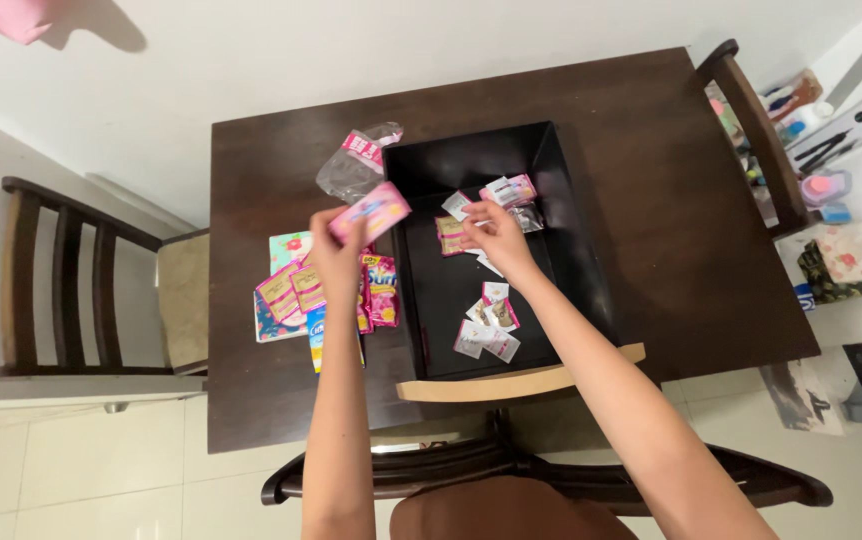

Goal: The person removes various detergent and cleaning product packets from a black plastic bin and places them on a wooden table. The person handles the packets one by one, separating them into small stacks on the table surface.

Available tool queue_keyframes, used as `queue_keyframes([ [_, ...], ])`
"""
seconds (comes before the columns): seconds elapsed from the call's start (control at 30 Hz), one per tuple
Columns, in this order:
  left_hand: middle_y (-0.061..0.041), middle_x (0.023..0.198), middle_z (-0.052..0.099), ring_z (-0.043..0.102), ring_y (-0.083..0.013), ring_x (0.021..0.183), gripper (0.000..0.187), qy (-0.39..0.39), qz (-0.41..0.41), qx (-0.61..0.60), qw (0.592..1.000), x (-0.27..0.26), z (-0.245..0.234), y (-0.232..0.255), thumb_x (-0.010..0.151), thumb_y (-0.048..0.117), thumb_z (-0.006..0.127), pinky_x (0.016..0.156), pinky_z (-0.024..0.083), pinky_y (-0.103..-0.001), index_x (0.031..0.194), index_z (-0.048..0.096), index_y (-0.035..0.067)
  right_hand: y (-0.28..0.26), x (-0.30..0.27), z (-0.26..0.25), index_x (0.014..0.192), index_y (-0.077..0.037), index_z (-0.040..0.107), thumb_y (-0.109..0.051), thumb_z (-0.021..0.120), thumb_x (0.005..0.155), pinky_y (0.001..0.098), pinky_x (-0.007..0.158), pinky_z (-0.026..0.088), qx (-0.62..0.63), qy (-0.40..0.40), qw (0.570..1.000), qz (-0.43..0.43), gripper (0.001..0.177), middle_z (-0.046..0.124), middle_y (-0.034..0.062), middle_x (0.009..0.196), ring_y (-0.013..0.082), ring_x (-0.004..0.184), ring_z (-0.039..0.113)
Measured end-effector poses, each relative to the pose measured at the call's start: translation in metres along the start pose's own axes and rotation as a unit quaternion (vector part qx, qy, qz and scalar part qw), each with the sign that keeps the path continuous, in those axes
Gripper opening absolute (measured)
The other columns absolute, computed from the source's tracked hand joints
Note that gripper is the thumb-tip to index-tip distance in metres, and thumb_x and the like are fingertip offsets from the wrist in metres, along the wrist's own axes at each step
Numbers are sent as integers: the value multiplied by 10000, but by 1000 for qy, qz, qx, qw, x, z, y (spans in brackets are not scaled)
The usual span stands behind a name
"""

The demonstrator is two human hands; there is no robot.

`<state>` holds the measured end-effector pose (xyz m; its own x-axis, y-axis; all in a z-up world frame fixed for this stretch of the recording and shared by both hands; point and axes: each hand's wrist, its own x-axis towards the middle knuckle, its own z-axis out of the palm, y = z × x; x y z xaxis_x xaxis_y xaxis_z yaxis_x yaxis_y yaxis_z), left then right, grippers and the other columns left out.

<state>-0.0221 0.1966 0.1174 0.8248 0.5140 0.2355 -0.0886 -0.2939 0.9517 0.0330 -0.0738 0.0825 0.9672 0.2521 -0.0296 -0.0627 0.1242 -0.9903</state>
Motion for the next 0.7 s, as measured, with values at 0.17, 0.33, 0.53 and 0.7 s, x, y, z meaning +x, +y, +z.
queue_keyframes([
  [0.17,-79,1019,660,581,-142,898,316,119,-11,10,993,-5,-38,-87,921,211,799,805,504,-311,1109,639,12,12,-1,5,1243,-8,629,-53,651,966,298,761,644,-46,-10,999,0,282,626,78,1101,136,872,687],
  [0.33,-94,995,676,629,-193,870,355,187,-85,65,977,-13,-55,-169,864,209,802,794,515,-343,1093,613,13,28,2,5,1205,-4,650,-58,661,971,293,733,642,-66,-9,998,2,240,626,76,1113,133,848,675],
  [0.53,-182,1064,665,629,-329,969,374,152,-146,190,959,-12,-62,-214,872,220,804,889,501,-423,1143,628,29,44,2,-4,1169,-6,675,-71,661,967,280,714,633,-92,-5,996,10,213,648,81,1117,136,818,695],
  [0.7,-175,1262,611,519,-427,1175,446,115,-164,360,911,-13,-56,-188,738,129,775,973,361,-557,1170,671,87,50,-2,-17,1160,-15,680,-75,649,971,271,695,620,-109,5,994,24,200,674,70,1043,126,797,692],
])
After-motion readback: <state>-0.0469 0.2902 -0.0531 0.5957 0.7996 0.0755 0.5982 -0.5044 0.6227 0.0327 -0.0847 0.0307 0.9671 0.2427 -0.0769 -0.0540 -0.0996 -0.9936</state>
